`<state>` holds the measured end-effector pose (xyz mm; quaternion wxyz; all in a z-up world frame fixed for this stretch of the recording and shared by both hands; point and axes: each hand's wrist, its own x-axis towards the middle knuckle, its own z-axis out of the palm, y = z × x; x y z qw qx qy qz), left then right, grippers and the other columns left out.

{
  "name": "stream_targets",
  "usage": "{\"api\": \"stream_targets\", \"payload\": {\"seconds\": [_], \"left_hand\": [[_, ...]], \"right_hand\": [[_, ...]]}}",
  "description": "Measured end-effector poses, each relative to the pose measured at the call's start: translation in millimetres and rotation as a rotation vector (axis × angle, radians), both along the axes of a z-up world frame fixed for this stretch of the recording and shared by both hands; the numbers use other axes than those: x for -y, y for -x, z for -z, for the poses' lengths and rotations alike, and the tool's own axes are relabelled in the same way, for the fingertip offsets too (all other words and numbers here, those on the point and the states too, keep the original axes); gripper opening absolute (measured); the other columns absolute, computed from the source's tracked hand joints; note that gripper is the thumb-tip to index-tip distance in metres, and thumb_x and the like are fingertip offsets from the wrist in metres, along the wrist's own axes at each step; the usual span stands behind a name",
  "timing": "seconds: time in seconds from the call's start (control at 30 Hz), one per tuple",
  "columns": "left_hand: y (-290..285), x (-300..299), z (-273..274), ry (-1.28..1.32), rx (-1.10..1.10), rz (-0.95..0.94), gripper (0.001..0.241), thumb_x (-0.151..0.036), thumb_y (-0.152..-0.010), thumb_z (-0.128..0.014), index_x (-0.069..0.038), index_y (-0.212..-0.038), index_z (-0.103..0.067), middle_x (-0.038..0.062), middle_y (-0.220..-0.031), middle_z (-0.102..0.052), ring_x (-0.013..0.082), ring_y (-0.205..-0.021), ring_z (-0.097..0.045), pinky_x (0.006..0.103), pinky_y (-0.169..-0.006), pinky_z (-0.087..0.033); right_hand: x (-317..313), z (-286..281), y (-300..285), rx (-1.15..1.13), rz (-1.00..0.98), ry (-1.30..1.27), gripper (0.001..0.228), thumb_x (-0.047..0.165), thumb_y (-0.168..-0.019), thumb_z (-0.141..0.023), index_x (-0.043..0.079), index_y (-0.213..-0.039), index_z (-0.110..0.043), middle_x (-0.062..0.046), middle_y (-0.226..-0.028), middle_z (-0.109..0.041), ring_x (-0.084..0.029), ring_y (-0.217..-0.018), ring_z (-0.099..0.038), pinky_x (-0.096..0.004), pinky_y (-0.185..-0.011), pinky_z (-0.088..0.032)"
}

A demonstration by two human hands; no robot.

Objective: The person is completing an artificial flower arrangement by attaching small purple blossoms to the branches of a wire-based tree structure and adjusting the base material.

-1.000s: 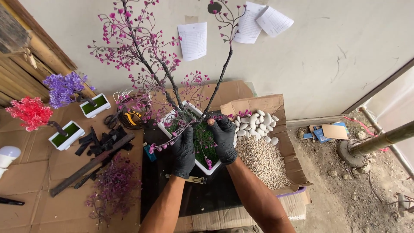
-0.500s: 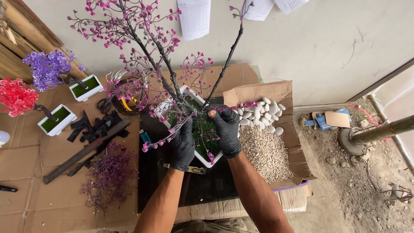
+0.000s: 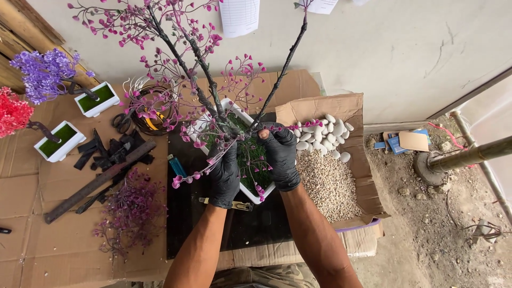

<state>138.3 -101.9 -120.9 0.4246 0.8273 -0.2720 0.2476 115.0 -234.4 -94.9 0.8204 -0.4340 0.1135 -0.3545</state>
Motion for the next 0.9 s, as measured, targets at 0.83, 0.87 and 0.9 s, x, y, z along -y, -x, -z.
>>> {"api": "stream_targets", "payload": {"seconds": [0.83,0.87,0.9], "left_hand": [[-17,-11,41,-0.144,0.409,-0.167,0.033,-0.004,-0.096,-0.073,0.01,-0.125,-0.068,0.023,-0.133,-0.067,0.0333,-0.132,-0.059,0.0431,-0.111,-0.052],[-17,-12,42,-0.144,0.427,-0.17,0.033,-0.005,-0.096,-0.073,0.01,-0.125,-0.068,0.023,-0.133,-0.068,0.0334,-0.132,-0.059,0.0432,-0.111,-0.053],[-16,-13,43,-0.144,0.445,-0.174,0.033,-0.006,-0.096,-0.074,0.011,-0.124,-0.068,0.023,-0.132,-0.068,0.0335,-0.132,-0.06,0.0433,-0.11,-0.053]], "right_hand": [[-12,-36,4,-0.141,-0.038,0.064,0.01,0.006,-0.089,-0.081,0.001,-0.095,-0.074,-0.018,-0.069,-0.069,-0.02,-0.059,-0.065,-0.03,-0.063,-0.055],[-12,-34,5,-0.159,-0.038,0.077,0.01,0.006,-0.089,-0.081,0.0,-0.094,-0.075,-0.018,-0.069,-0.069,-0.019,-0.059,-0.065,-0.029,-0.063,-0.055],[-11,-31,6,-0.176,-0.038,0.09,0.01,0.007,-0.089,-0.081,0.0,-0.094,-0.075,-0.017,-0.069,-0.07,-0.019,-0.06,-0.065,-0.029,-0.063,-0.056]]}}
